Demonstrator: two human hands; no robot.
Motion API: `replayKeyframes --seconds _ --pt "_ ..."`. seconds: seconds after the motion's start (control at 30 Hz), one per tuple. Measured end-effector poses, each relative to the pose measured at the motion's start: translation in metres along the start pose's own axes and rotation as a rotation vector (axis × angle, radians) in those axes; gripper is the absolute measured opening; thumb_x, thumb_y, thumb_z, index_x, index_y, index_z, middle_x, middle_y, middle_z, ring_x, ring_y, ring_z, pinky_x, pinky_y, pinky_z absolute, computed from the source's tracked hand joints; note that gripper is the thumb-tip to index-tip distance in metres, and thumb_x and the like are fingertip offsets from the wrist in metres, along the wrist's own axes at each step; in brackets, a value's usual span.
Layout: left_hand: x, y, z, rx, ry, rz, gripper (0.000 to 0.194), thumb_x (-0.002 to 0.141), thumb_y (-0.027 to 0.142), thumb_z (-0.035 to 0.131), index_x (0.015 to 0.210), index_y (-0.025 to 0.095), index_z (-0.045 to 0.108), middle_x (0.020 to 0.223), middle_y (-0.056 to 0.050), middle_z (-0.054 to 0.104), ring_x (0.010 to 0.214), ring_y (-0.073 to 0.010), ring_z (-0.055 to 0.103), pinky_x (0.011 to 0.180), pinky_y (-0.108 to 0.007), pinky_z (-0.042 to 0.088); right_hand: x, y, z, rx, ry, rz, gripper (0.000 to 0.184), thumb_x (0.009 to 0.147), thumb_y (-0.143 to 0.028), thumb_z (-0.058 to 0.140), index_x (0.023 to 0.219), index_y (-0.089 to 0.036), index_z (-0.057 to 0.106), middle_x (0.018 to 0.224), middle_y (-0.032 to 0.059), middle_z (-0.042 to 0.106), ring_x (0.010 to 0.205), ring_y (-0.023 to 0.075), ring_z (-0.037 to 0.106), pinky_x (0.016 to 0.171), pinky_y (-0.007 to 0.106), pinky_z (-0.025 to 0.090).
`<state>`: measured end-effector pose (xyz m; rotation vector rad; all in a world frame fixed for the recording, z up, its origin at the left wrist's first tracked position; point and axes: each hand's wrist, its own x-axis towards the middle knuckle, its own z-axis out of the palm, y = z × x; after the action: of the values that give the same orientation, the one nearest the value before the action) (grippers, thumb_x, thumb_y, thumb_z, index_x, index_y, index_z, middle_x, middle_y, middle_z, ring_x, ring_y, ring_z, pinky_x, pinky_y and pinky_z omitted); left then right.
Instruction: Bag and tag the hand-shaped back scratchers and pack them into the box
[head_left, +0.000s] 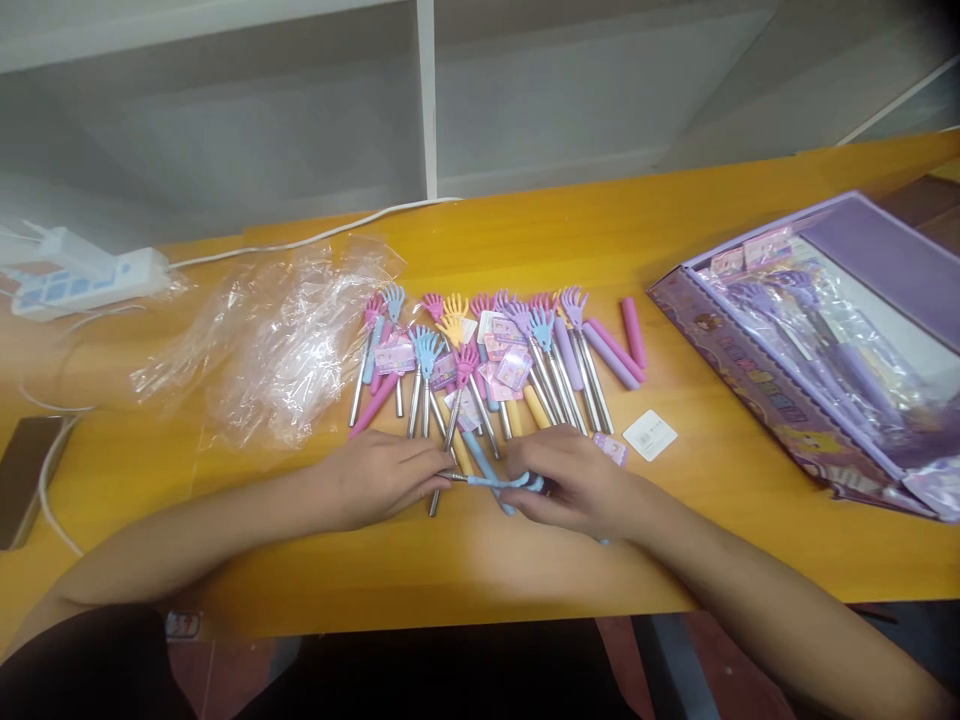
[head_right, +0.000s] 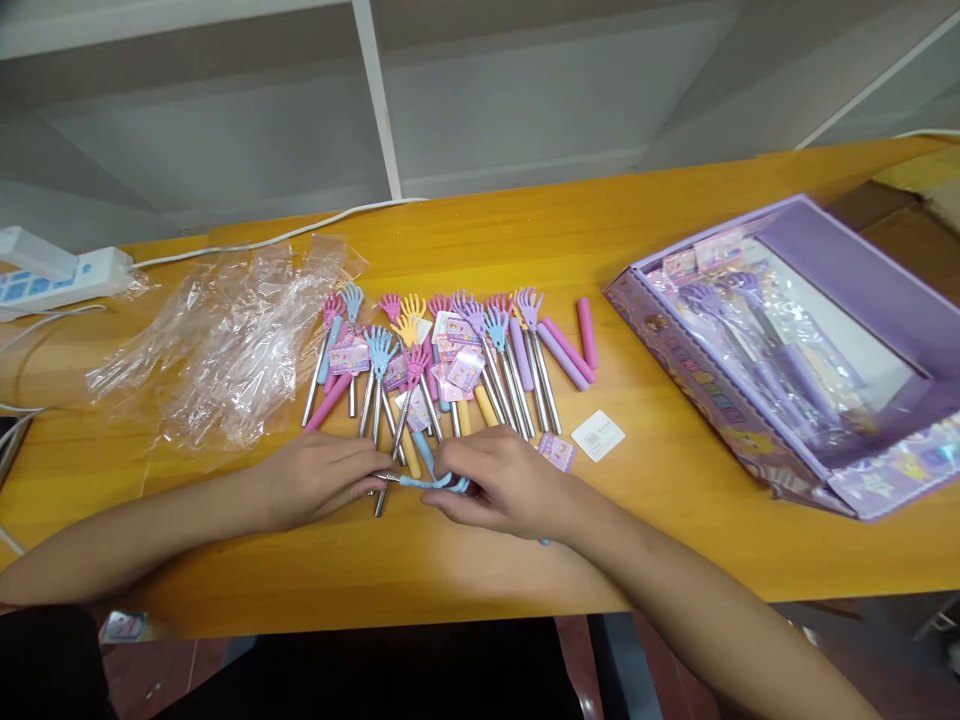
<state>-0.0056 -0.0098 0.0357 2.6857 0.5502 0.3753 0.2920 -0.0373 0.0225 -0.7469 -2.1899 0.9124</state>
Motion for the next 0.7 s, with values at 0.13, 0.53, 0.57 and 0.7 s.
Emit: replayKeyframes --seconds 0.13,0.53,0.57,0.7 --pt "0.002 -0.003 -0.001 0.190 0.105 0.051 0.018 0.113 0.024 0.050 0.104 0.017 0.064 0.079 0.000 0.068 0.067 -0.0155 0.061 0.061 -0.028 0.046 0.004 -0.002 -0.008 -0.013 0.066 0.081 0.029 0.108 -0.035 0.058 0.083 -0.021 0.057 0.062 -0.0059 0.051 0.053 0.0095 0.044 0.054 0.025 0.031" --pt "0.008 -0.012 -0.014 0.409 0.207 0.021 0.018 0.111 0.018 0.049 0.103 0.016 0.065 0.078 -0.002 0.069 0.070 -0.0163 0.062 0.059 -0.028 0.046 0.002 0.011 -0.018 0.432 0.288 0.407 0.046 0.102 -0.056 0.062 0.072 -0.021 0.056 0.058 -0.0037 0.047 0.047 0.0105 0.038 0.044 0.026 0.027" --pt "0.007 -0.014 -0.015 0.430 0.219 0.002 0.018 0.111 0.019 0.049 0.103 0.016 0.065 0.079 -0.002 0.070 0.070 -0.0162 0.062 0.059 -0.028 0.046 0.001 0.012 -0.020 0.502 0.363 0.444 0.046 0.100 -0.058 0.064 0.071 -0.022 0.056 0.056 -0.0041 0.045 0.044 0.0103 0.035 0.041 0.026 0.023" --pt "0.006 -0.018 -0.020 0.489 0.259 -0.058 0.015 0.111 0.021 0.052 0.105 0.016 0.065 0.080 -0.002 0.070 0.070 -0.0161 0.061 0.060 -0.028 0.045 0.005 0.008 -0.032 0.812 0.677 0.509 0.050 0.094 -0.052 0.067 0.064 -0.026 0.037 0.051 -0.0086 0.021 0.037 0.0081 0.013 0.036 0.030 0.006"
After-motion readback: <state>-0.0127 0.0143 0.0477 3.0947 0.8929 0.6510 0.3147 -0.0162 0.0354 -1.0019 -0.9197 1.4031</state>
